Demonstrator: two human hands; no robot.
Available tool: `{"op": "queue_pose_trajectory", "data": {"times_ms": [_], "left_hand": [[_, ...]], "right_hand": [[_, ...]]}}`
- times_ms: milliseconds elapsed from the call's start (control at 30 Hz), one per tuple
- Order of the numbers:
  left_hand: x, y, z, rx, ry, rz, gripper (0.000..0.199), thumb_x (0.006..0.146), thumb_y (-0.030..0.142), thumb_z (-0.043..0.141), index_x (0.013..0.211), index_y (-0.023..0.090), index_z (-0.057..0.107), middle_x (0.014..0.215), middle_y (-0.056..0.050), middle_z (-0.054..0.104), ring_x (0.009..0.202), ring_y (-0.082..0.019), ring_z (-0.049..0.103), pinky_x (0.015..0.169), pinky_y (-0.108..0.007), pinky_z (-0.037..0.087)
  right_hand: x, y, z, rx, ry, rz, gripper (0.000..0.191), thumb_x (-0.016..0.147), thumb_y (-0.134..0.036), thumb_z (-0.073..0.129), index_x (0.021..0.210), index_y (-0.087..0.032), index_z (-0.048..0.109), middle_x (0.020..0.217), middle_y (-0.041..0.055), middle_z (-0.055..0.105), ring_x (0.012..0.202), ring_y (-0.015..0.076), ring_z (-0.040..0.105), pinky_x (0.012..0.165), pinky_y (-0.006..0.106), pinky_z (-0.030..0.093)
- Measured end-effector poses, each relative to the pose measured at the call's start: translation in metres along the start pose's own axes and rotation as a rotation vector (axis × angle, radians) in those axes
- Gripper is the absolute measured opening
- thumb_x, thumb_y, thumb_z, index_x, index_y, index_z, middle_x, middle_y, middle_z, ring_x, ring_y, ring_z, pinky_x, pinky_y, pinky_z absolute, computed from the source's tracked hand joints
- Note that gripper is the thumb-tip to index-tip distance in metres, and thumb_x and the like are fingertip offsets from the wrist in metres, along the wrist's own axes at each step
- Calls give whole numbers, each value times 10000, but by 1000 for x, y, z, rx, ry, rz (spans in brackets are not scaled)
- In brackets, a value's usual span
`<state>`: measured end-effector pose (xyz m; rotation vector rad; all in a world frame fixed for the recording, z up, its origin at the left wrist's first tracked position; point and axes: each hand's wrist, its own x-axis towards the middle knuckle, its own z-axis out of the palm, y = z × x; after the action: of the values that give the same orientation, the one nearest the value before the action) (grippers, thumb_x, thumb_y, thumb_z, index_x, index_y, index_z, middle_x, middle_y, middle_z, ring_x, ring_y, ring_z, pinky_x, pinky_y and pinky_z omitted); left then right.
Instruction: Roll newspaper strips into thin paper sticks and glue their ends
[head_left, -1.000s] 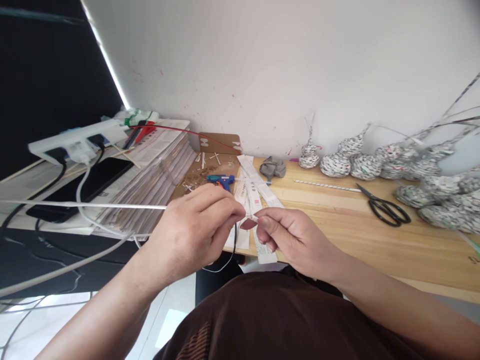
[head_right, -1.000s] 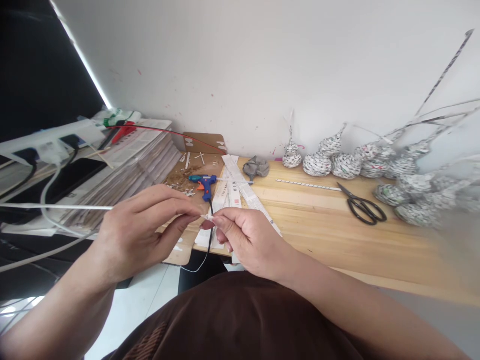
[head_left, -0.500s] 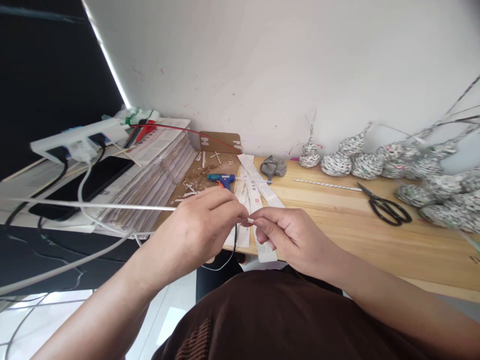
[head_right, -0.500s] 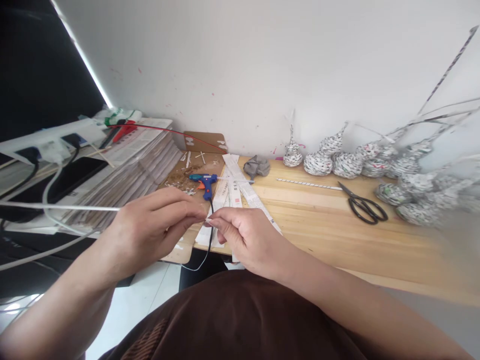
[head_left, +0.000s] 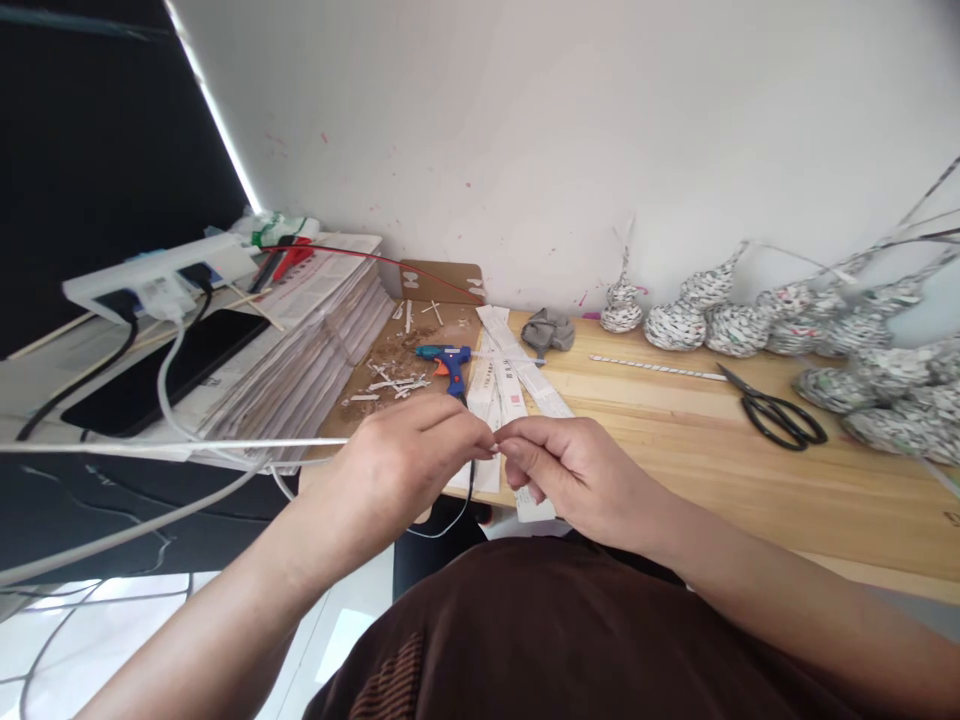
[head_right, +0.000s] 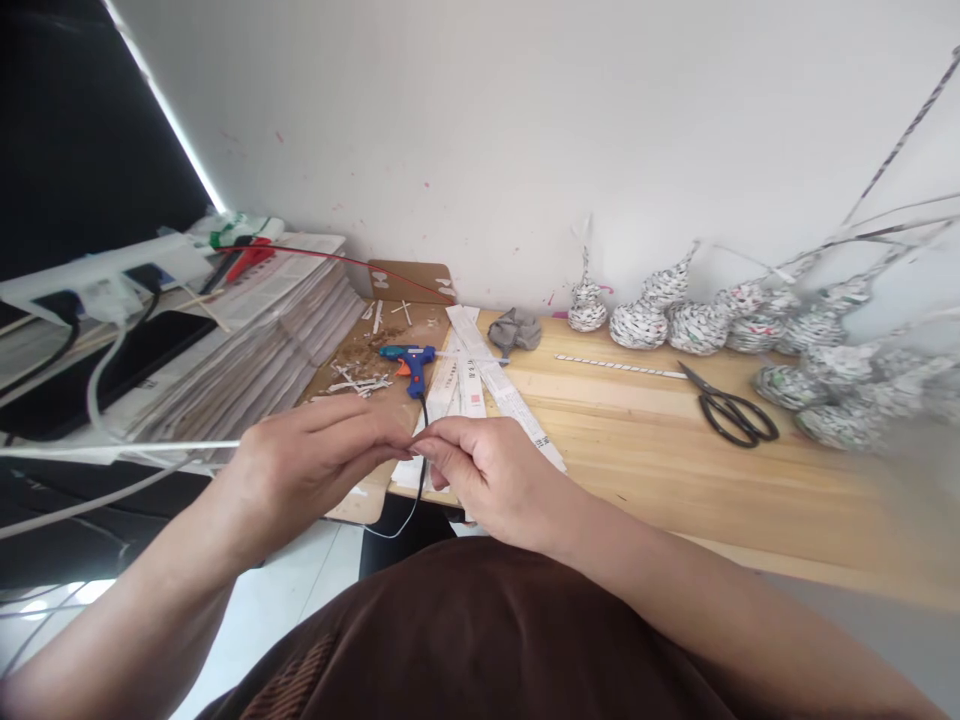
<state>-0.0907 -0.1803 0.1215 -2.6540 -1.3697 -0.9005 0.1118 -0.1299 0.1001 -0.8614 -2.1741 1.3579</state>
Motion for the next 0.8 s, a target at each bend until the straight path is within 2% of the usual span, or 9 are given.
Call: {"op": "queue_pose_trajectory", "data": {"times_ms": [167,367,433,633,800], "left_hand": [[-3,-2,1,8,-14,-30,153,888,205,554,1016,198,637,879,-20,650,780,-115,603,701,-223,467],[-9,1,5,3,-74,-51,235,917,244,498,1122,224,612,901,-27,664,795,-130,624,711,-232,479],[-11,-1,6,28,-63,-65,251,914,259,506,1143,216,598,924,-32,667,821,-138,626,732,-242,477],[-15,-8,9,67,-69,-67,145,903,281,528,896,195,644,802,-11,641,739,-122,592,670,-229,447],[-17,-7,12,39,-86,-79,190,918,289,494,895,187,652,791,-17,635,720,-116,586,669,-224,451]], "right_hand": [[1,3,-1,3,-23,41,295,950,-399,434,900,-192,637,724,-5,616,596,88,535,561,206,412],[2,6,2,-49,-17,15,291,947,-342,446,789,-190,637,686,-19,624,607,79,545,585,200,411],[2,6,2,-54,-18,16,284,946,-343,448,813,-194,650,700,-18,636,600,79,546,578,201,413],[4,9,2,-29,-33,60,263,932,-375,473,904,-209,676,736,-16,663,593,83,547,562,204,421],[6,11,5,1,-60,38,253,938,-343,469,882,-207,674,749,-20,666,636,78,570,618,201,427]]}}
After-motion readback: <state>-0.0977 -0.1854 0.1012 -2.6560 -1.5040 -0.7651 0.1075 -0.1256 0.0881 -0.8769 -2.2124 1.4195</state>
